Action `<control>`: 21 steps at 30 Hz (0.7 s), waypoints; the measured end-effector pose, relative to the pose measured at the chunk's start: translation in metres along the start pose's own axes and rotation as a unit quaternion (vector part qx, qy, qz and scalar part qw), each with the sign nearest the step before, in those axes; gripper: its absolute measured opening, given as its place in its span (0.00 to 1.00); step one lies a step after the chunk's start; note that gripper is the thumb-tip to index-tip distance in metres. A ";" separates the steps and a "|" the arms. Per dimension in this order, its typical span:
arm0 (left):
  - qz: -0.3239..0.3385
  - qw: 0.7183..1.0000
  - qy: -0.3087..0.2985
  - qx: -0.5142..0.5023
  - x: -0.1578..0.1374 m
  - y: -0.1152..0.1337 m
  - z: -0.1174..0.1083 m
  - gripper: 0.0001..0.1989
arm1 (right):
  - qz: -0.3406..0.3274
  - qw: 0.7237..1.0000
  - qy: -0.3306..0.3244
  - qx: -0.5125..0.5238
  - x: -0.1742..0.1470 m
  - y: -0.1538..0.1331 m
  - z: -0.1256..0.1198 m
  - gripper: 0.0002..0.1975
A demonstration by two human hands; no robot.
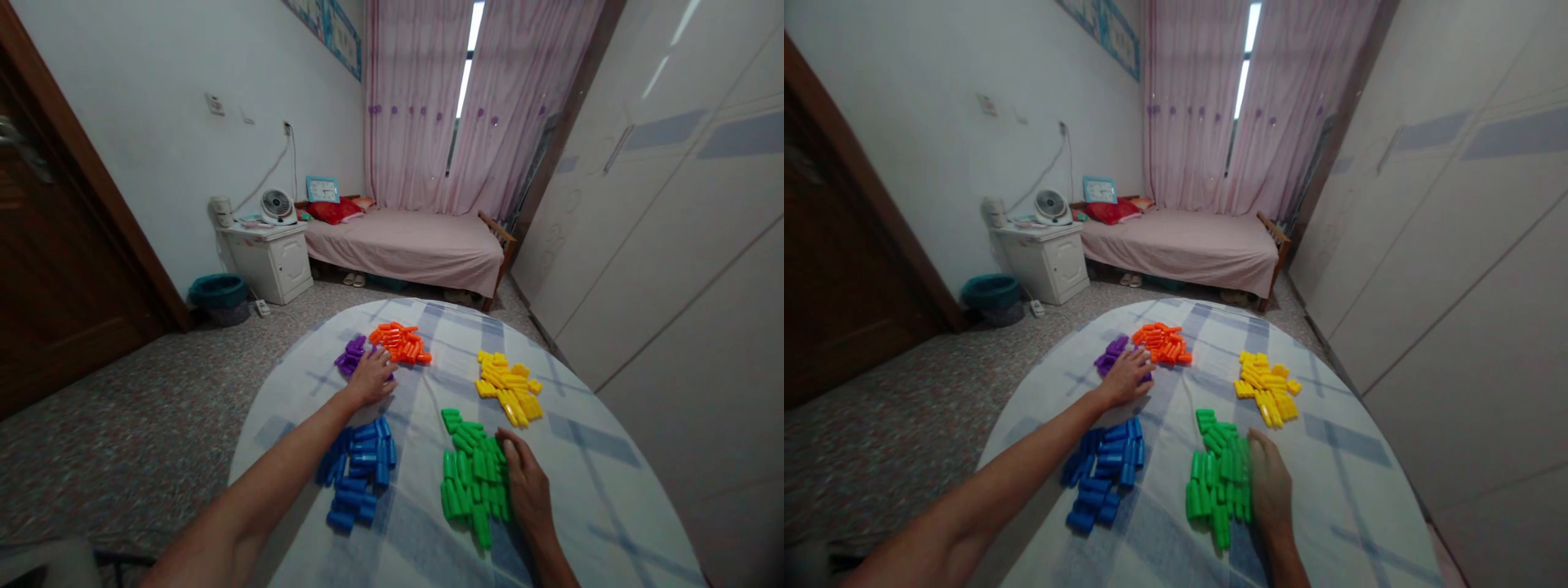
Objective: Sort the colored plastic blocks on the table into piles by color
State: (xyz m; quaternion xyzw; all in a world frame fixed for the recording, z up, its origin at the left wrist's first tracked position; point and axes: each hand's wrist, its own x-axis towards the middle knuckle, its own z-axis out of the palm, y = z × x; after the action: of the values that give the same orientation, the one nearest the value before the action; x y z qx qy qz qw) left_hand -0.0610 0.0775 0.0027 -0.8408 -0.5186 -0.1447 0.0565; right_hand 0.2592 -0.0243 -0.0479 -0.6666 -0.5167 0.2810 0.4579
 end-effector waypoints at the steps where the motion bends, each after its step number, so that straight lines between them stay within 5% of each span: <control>1: -0.002 1.000 -0.014 0.008 0.003 0.001 0.004 0.17 | -0.004 1.000 -0.002 -0.003 0.000 0.001 0.000 0.28; 13: -0.053 0.998 0.015 -0.015 -0.033 -0.026 -0.001 0.16 | -0.009 0.999 -0.012 -0.031 -0.001 0.008 -0.002 0.28; 17: -0.128 0.991 0.044 -0.005 -0.010 -0.043 -0.010 0.20 | 0.000 0.999 -0.009 -0.038 -0.001 0.009 -0.003 0.28; 21: -0.252 0.967 -0.039 -0.013 0.026 -0.062 -0.009 0.26 | 0.000 0.999 -0.002 -0.050 0.000 0.012 -0.005 0.27</control>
State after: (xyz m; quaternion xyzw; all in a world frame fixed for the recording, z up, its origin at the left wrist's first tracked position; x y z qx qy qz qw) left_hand -0.1070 0.1257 0.0154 -0.6888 -0.7135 -0.1277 -0.0130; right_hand 0.2682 -0.0263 -0.0565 -0.6883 -0.5308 0.2561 0.4230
